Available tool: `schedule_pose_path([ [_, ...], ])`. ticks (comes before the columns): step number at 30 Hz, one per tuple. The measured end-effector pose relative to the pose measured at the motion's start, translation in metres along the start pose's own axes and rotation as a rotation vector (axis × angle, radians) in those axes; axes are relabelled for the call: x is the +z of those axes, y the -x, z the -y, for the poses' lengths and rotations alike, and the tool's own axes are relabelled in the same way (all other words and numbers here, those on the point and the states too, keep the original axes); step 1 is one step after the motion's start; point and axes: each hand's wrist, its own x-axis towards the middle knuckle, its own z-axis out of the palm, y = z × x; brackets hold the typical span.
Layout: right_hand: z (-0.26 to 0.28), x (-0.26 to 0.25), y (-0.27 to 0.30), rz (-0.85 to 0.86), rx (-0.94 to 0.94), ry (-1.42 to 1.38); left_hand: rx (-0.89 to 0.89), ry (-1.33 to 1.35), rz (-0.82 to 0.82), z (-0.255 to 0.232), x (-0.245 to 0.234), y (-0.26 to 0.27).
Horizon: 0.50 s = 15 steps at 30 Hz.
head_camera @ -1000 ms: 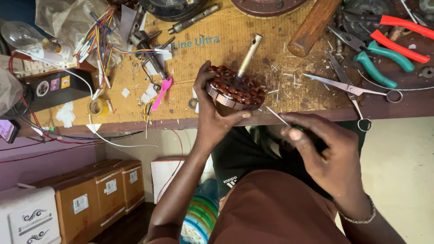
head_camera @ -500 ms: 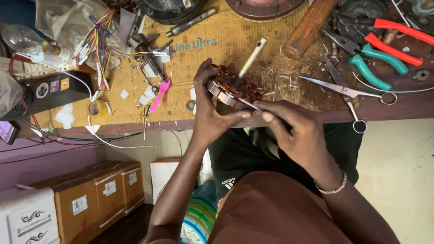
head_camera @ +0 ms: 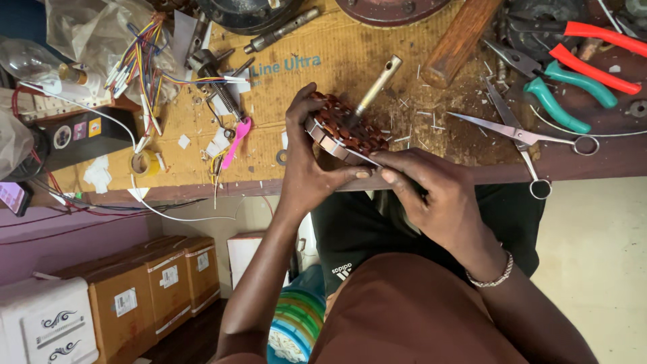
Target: The person uses a screwdriver to pry and adjust copper windings on a cylindrical electrical component, likely a motor armature. They also insert small white insulating pieces between the windings and use scissors to trim excess material.
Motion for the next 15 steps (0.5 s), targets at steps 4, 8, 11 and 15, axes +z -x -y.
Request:
schedule_pose_path([
  [4, -0.0004, -0.0003, 0.0005, -0.003, -0.004, 0.012, 0.019, -0.058, -0.005, 0.0009, 0.0002, -0.0002],
  [8, -0.0017, -0.0017, 0.0019, 0.002, -0.007, 0.016, 0.021, -0.022, -0.004, 0.001, 0.0013, 0.0],
  [11, -0.0041, -0.0007, 0.0022, -0.003, -0.022, 0.007, 0.013, -0.02, 0.002, 0.0013, 0.0007, 0.0007],
  [15, -0.0098, 0.0021, 0.0022, -0.023, -0.068, -0.003, 0.001, -0.001, 0.017, 0.003, 0.0001, 0.0012],
])
